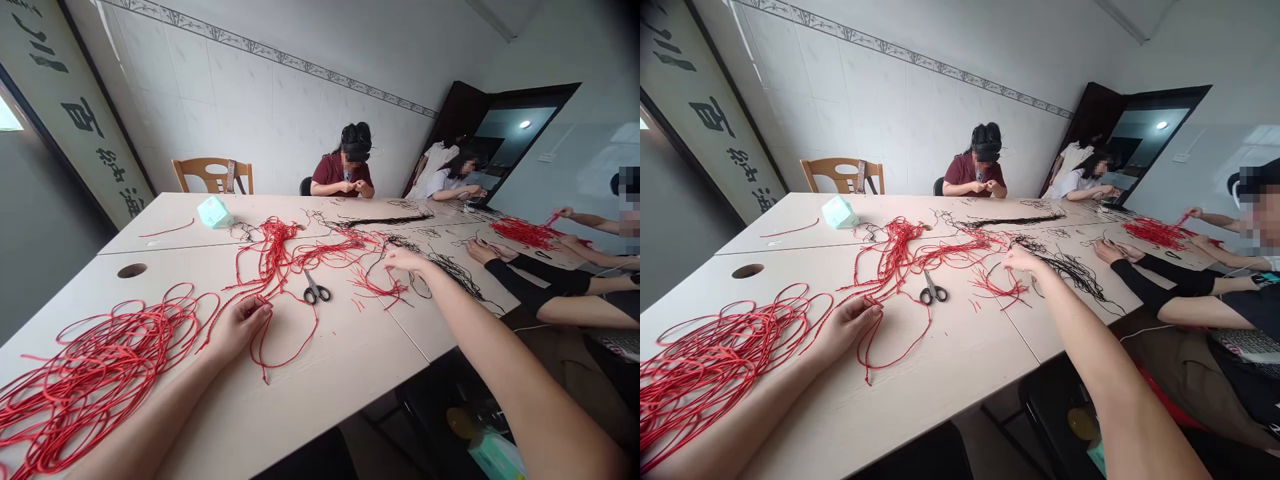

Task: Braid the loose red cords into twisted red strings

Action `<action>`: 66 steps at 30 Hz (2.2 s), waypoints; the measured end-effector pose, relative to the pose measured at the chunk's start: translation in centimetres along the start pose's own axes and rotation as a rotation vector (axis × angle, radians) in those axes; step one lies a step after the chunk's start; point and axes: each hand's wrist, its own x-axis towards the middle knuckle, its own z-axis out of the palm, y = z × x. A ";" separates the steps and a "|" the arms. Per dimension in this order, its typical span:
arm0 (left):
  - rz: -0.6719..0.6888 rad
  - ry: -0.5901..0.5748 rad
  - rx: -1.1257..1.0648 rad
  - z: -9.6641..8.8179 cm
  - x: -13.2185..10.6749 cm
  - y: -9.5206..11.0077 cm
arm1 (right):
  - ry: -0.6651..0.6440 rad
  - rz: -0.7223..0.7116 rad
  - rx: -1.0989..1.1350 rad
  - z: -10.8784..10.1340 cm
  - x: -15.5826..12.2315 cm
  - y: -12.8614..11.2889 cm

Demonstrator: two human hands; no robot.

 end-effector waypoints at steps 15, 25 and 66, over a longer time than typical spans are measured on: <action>-0.033 -0.056 -0.361 -0.6 -1.3 2.6 | -0.615 -0.477 0.311 9.2 -4.0 -17.2; -0.059 -0.182 -0.318 -2.9 -1.0 2.3 | -0.695 -0.563 0.664 16.1 -5.8 -19.2; -0.310 0.106 -0.465 -4.0 0.1 0.6 | -0.551 -0.418 0.862 20.4 -6.3 -20.0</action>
